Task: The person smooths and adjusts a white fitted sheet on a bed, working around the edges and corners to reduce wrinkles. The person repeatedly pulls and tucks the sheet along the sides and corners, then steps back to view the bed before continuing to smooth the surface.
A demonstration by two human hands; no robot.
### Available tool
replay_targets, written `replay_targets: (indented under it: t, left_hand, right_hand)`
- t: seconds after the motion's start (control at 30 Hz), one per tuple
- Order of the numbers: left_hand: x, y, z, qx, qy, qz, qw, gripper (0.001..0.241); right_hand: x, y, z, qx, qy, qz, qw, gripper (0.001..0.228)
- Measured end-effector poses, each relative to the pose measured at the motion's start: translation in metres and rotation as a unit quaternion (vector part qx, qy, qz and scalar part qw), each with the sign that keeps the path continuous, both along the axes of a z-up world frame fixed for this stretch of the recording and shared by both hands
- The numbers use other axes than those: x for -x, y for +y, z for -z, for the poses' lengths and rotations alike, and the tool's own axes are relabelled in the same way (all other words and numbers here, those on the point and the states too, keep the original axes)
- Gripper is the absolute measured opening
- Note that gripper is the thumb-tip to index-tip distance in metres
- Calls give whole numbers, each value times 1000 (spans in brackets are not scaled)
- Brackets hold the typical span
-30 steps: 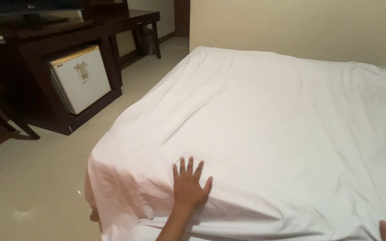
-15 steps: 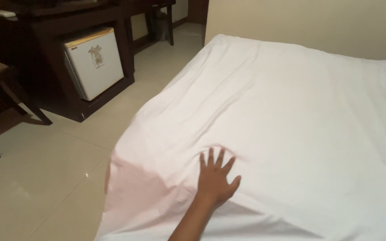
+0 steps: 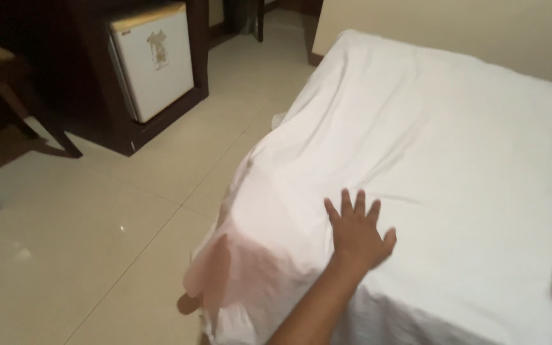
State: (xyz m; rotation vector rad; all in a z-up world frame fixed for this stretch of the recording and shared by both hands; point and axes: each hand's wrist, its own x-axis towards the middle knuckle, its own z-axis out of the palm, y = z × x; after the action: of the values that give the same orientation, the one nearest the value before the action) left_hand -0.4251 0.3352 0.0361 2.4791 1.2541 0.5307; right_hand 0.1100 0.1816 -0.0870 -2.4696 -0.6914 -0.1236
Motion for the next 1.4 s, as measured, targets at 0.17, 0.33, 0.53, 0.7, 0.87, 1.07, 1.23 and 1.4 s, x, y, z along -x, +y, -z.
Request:
replay_targets:
  t: [0.17,0.33,0.53,0.7,0.87,1.07,1.23,1.4]
  left_hand:
    - [54,45,21,12,-15,-80,997,77]
    - [85,55,2,-5,56,-142,988,72]
    - [122,95,-20,57,105,-223,967,79]
    - [150,146,-3,170,10,-284,944,78]
    - [157,178,29,214,-98,-314,920,64]
    - [150,183,36,212,-130,-342,906,50]
    - [156,179,43,159,-197,-367,895,46]
    - [162,177,43,174,-219,-369,886,40]
  right_hand:
    - [149,115,-51,228,-224,-92,943,66]
    - [302,180,-86,152,-257,-245,922,70]
    - [396,203,-89,146,-215,-360,896,82]
    - [482,216,-112,180,-195,-331,906,93]
    - [516,242,-107,137,-196,-362,901,84]
    - [519,243,-107,82,-201,-367,905,75]
    - [524,233,-109,60,-202,-402,891,67]
    - [521,225,-98,34,-218,-447,867,69]
